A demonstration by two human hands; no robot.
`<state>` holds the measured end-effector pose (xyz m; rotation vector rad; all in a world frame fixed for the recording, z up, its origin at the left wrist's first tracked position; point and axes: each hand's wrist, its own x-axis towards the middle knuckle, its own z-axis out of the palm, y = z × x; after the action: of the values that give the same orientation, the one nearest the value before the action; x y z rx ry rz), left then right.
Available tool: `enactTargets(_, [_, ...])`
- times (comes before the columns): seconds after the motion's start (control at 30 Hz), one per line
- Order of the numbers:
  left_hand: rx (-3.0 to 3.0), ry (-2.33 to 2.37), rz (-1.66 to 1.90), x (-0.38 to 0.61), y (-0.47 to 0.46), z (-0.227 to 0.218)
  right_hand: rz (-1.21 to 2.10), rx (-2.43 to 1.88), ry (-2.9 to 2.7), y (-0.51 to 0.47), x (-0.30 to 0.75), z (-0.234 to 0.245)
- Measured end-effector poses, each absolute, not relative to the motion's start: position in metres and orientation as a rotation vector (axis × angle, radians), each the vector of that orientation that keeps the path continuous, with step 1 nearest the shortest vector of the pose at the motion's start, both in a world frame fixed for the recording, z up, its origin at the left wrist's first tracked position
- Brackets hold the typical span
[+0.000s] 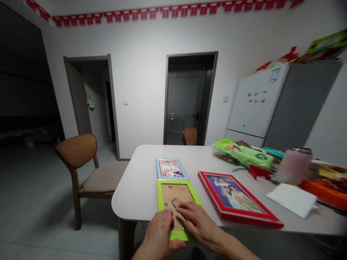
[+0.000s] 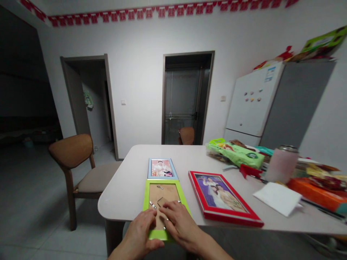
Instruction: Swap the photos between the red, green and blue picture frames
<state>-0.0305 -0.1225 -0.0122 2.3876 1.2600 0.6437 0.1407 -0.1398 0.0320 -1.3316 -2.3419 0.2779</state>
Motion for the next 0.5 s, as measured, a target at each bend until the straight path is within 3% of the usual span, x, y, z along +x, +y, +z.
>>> enactTargets(0.5, [2.364, 1.153, 0.730, -0.035, -0.121, -0.009, 0.205, -1.423, -2.355, -0.102, 0.113, 0.019])
